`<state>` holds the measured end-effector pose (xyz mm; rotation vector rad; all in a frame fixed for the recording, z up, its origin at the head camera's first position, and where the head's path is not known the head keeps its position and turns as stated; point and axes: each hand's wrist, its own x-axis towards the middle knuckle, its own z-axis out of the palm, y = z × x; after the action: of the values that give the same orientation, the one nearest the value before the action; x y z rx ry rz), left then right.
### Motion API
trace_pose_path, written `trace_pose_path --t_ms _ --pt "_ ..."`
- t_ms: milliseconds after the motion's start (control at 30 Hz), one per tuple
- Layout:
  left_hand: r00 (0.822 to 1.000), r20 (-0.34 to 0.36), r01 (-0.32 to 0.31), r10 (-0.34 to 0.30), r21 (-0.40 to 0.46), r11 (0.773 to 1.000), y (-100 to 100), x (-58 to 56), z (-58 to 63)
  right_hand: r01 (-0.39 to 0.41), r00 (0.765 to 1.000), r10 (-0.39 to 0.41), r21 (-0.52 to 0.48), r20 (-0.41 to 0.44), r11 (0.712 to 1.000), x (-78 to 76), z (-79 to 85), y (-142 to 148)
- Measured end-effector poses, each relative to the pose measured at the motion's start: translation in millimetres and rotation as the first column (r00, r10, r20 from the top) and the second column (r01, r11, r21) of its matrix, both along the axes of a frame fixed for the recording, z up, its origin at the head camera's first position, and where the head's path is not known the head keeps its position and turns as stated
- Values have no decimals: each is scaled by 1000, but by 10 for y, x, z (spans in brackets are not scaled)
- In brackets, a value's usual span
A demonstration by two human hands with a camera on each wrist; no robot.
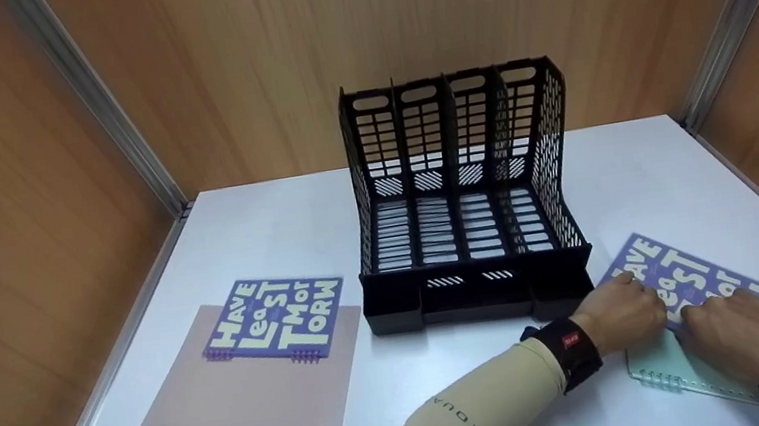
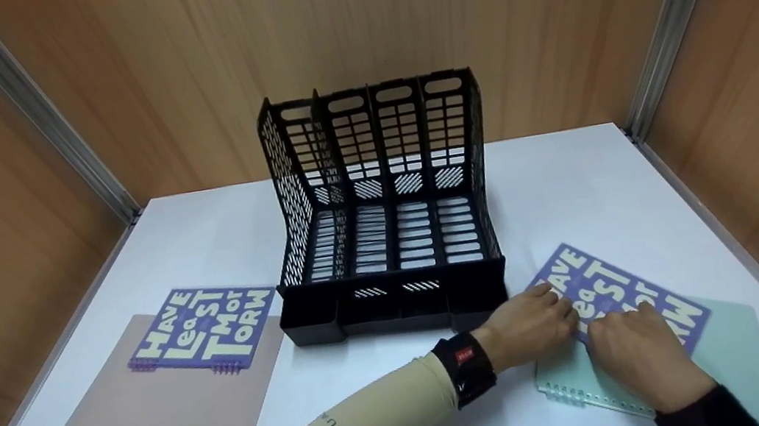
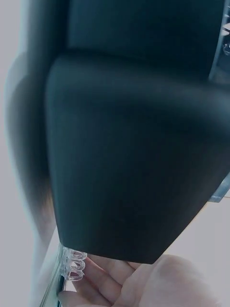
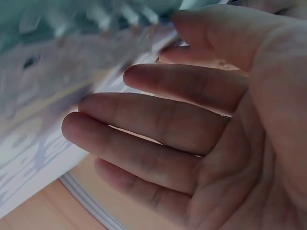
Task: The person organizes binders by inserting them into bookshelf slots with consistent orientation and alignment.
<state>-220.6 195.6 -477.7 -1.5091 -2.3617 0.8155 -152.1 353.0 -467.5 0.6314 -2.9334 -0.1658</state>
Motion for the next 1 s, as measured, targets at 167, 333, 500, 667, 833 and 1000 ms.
trace_pose_path --t_ms 167,333,500,667,833,1000 --pt "1000 -10 8 -8 16 1000 4 4 8 -115 973 117 21 -198 993 32 -85 14" --pt "1000 -22 6 -5 40 999 24 -4 43 -129 953 124 0 -277 992 57 -76 9" --pt "999 -49 9 -4 118 993 40 -28 107 14 966 -20 -25 -258 1000 71 11 -89" --pt "996 -91 22 -1 236 971 17 -66 198 7 922 -23 -45 -386 999 83 71 -159" --pt "991 -131 43 -6 289 956 -12 -90 340 -33 881 -11 -85 -472 996 88 130 -184" --pt "970 -233 148 -70 339 929 -51 -102 432 -81 818 9 -100 -576 992 103 202 -201"
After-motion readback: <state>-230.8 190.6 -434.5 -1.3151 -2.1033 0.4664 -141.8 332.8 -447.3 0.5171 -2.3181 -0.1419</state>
